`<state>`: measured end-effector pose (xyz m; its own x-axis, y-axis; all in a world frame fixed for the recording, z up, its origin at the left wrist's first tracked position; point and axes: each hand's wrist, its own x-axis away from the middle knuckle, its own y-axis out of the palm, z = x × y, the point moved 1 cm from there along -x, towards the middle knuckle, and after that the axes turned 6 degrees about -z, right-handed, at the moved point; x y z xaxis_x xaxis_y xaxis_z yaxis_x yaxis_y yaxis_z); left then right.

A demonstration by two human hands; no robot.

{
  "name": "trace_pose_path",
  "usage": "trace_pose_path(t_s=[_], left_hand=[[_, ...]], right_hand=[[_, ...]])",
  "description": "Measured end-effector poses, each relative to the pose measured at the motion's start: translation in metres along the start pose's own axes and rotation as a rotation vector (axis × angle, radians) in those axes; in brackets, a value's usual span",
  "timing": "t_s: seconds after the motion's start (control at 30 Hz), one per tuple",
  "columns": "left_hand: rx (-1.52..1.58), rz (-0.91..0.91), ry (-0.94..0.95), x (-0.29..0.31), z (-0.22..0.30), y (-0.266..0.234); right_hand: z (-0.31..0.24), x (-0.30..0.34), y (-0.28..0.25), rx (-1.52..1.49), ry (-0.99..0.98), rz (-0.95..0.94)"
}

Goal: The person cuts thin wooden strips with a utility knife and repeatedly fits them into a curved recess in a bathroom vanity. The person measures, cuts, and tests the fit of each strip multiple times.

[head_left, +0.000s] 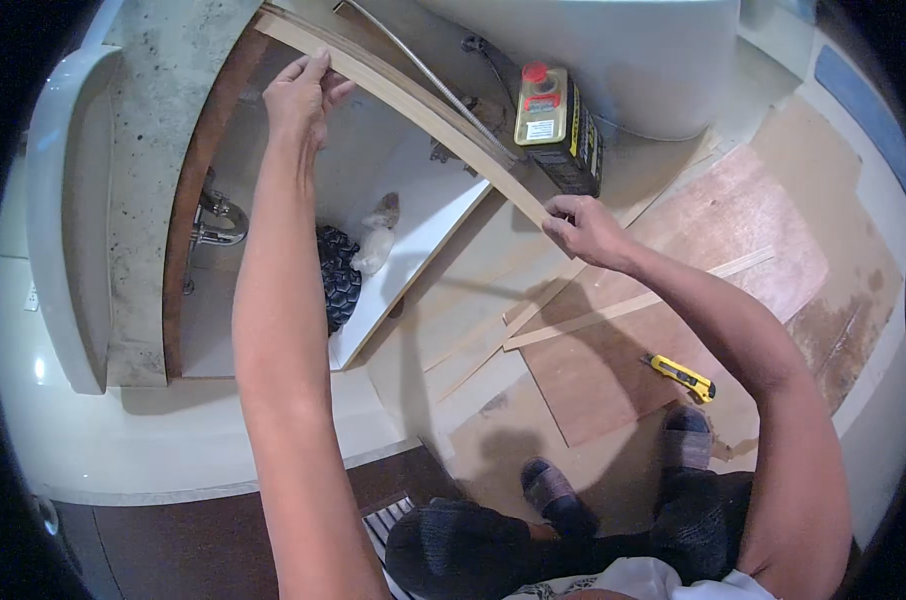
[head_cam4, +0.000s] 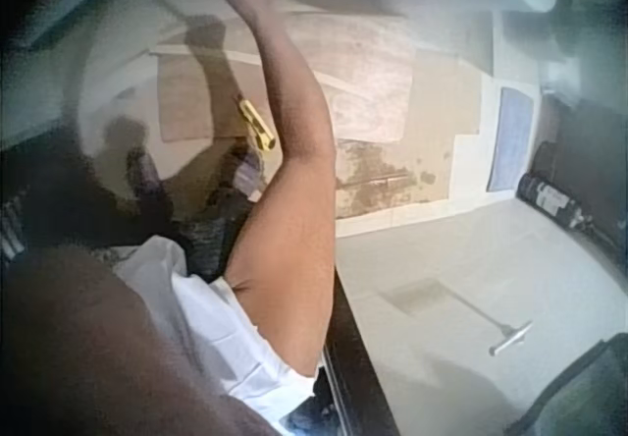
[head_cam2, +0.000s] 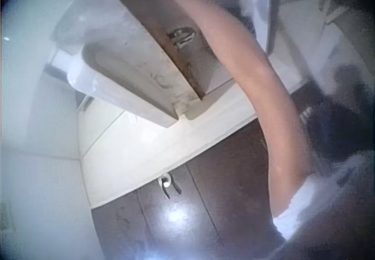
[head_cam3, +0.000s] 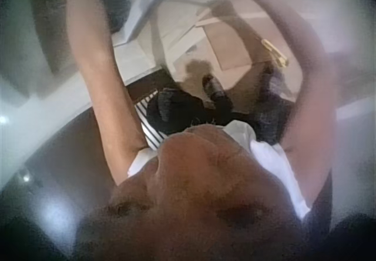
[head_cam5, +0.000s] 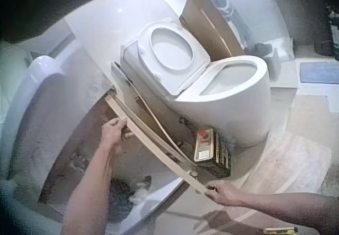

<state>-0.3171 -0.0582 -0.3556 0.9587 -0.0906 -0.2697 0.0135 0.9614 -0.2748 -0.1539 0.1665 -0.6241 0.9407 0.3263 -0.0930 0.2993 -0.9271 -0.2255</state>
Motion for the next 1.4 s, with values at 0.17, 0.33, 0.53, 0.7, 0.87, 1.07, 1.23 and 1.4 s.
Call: trace_pose_path(t_s=[0.17, 0.33, 0.53, 0.7, 0.87, 1.07, 1.23, 1.4], left_hand=[[-0.024, 0.025, 0.003, -0.008, 0.008, 0.011], [-0.033, 0.178, 0.017, -0.014, 0.004, 0.014], [-0.230, 0.253, 0.080, -0.022, 0.001, 0.011], [-0.443, 0.313, 0.256, -0.033, -0.008, 0.012], [-1.051, 0.403, 0.585, -0.049, -0.002, 0.008], [-0.782, 0.355, 0.454, -0.045, -0.003, 0.005], [-0.512, 0.196, 0.224, -0.026, -0.019, 0.011], [-0.305, 0.146, 0.156, -0.005, -0.003, 0.006]], right_hand=[[0.005, -0.010, -0.003, -0.020, 0.005, 0.022], [-0.009, -0.007, -0.005, 0.003, -0.027, 0.048], [0.029, -0.004, -0.006, 0.062, -0.158, 0.245], [0.104, 0.025, -0.015, 0.398, 0.127, 0.114], [0.147, 0.058, -0.031, 0.531, 0.290, -0.028], [0.163, 0.070, -0.033, 0.573, 0.212, -0.004], [0.108, 0.030, -0.015, 0.382, -0.034, -0.004], [0.007, -0.039, -0.002, 0.359, -0.473, 0.282]])
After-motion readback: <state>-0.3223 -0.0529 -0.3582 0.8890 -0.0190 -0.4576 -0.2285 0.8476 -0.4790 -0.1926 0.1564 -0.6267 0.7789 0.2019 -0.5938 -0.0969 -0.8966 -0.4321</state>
